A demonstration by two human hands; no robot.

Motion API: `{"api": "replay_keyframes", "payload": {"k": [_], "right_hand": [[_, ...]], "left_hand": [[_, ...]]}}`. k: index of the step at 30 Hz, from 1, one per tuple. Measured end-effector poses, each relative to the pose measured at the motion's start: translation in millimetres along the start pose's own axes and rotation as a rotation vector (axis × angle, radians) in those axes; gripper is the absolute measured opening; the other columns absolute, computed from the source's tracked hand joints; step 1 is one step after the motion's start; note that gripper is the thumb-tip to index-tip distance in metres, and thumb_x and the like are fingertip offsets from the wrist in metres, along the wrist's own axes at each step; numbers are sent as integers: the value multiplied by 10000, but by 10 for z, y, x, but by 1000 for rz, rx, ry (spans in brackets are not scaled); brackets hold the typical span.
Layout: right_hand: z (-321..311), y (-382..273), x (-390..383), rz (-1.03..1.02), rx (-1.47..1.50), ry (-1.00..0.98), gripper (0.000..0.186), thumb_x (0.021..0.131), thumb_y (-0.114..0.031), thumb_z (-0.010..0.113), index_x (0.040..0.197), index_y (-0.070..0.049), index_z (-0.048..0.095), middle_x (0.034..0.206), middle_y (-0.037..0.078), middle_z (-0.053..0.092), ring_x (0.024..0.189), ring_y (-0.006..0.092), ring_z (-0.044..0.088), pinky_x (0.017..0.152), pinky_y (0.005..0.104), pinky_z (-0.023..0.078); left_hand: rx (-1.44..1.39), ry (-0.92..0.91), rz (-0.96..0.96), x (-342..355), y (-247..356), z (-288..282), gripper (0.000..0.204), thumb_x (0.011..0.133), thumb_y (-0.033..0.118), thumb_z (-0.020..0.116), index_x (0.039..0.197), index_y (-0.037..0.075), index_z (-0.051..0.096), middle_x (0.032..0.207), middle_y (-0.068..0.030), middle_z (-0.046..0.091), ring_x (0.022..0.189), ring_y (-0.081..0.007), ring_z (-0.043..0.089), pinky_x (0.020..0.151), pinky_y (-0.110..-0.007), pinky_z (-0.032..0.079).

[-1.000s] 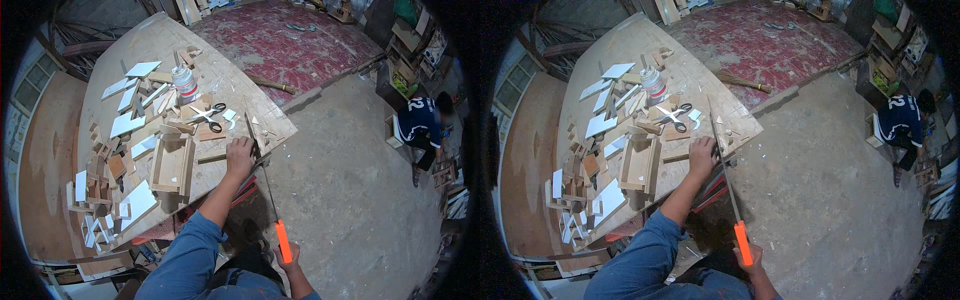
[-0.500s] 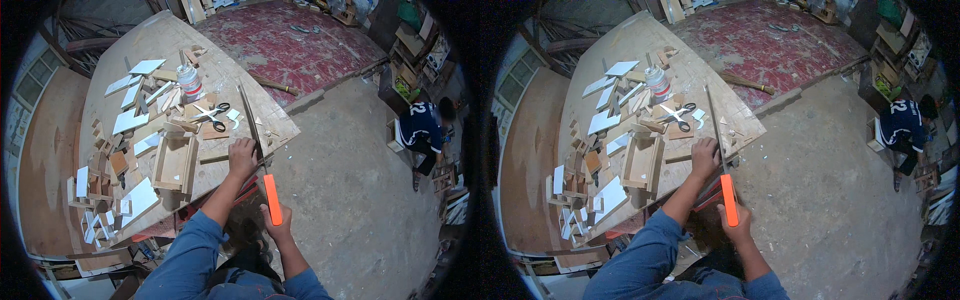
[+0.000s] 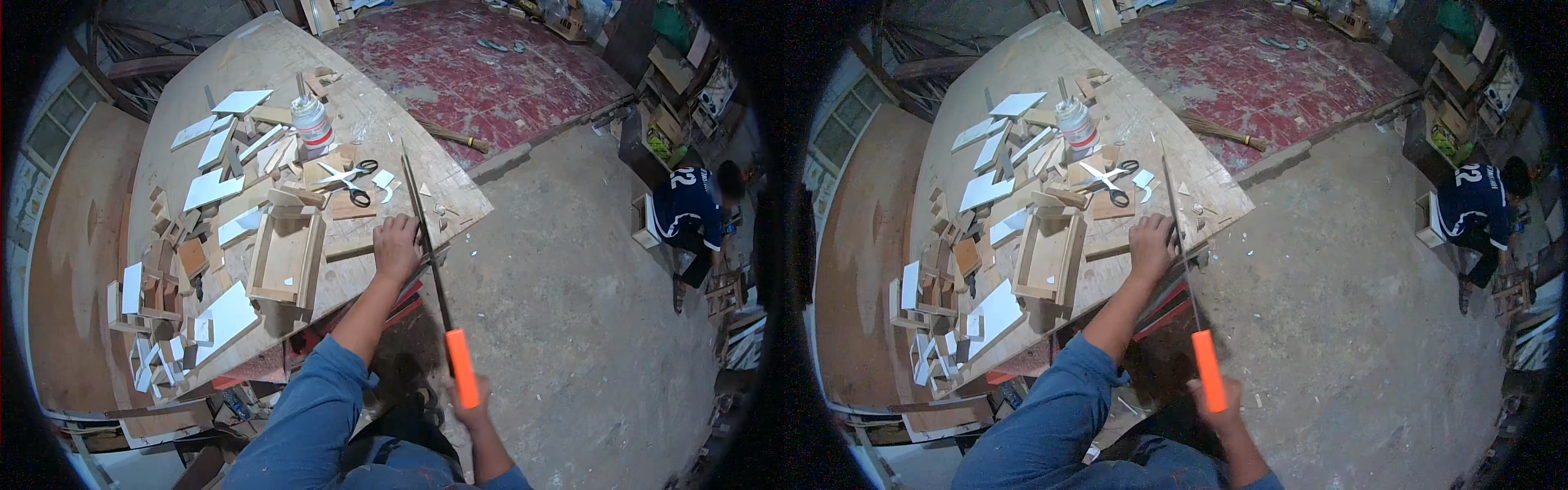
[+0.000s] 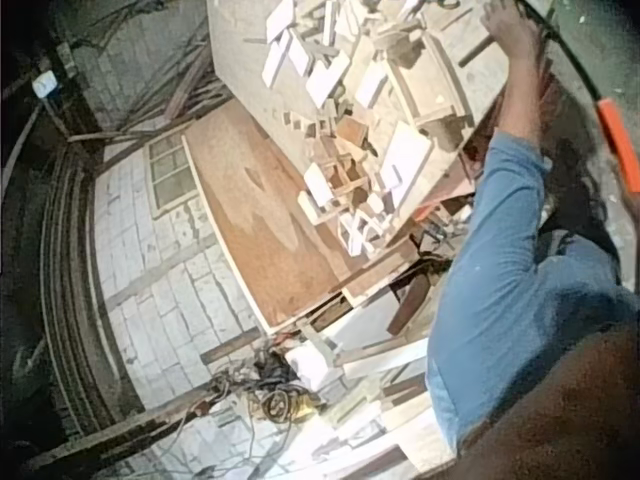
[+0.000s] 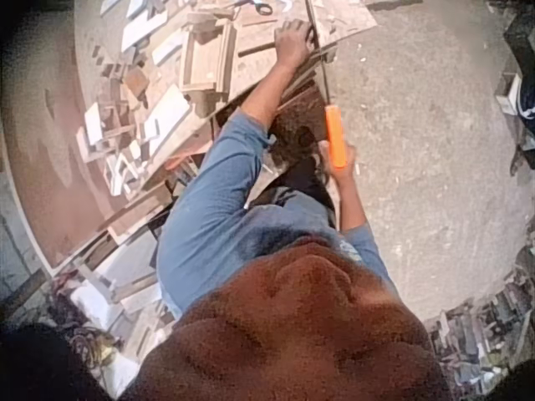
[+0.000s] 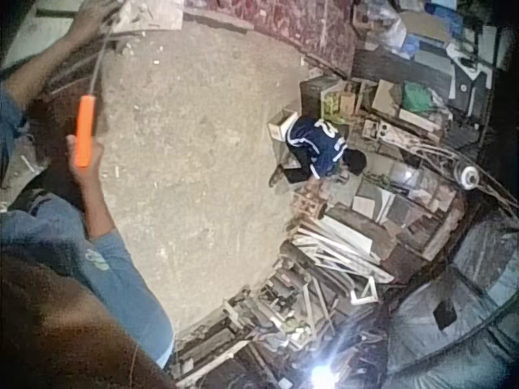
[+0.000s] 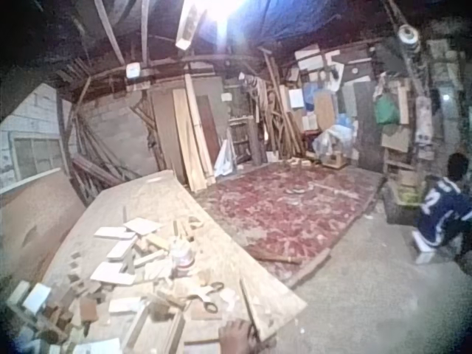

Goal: The person saws a piece of wood using a hand saw, fits it onto a miniature wooden box structure, and trims wooden pieces using the hand saw and scissors.

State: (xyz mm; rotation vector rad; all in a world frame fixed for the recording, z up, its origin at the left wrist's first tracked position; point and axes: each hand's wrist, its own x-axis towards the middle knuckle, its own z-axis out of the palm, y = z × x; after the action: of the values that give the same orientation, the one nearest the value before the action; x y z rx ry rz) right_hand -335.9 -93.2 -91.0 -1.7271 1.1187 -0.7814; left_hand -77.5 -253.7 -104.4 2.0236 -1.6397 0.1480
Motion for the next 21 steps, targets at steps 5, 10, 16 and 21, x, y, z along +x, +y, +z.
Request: {"api": "replay_keyframes", "payload": {"k": [5,10,16,21], "right_hand": [[-400,362,47,410,884,70,353,837,-276,666,653,-18,510,519,53,451,449,157,468,439,321,367],[-374,65,41,-25,119,-8,335,829,-245,674,639,-30,501,513,73,451,420,208,445,445,348,359],[-258,-112,-28,-56,85,-41,286,825,-245,688,673,-33,570,522,104,493,442,252,530,458,353,413],[-134,-175,125,-92,3,-30,294,836,-260,683,690,-24,584,547,129,538,458,286,541,477,371,434]], "left_hand": [[-25,19,22,-27,18,29,253,735,142,688,973,103,613,959,-75,566,919,-285,532,759,-425,392],[-7,38,25,-44,24,59,253,735,128,680,973,91,602,953,-80,556,923,-277,530,776,-424,395],[-16,30,23,-51,10,44,293,717,117,667,994,69,585,964,-97,547,948,-294,518,776,-432,390],[-49,1,40,-63,-6,31,287,710,109,664,981,62,580,975,-95,551,951,-293,521,777,-432,388]]}}
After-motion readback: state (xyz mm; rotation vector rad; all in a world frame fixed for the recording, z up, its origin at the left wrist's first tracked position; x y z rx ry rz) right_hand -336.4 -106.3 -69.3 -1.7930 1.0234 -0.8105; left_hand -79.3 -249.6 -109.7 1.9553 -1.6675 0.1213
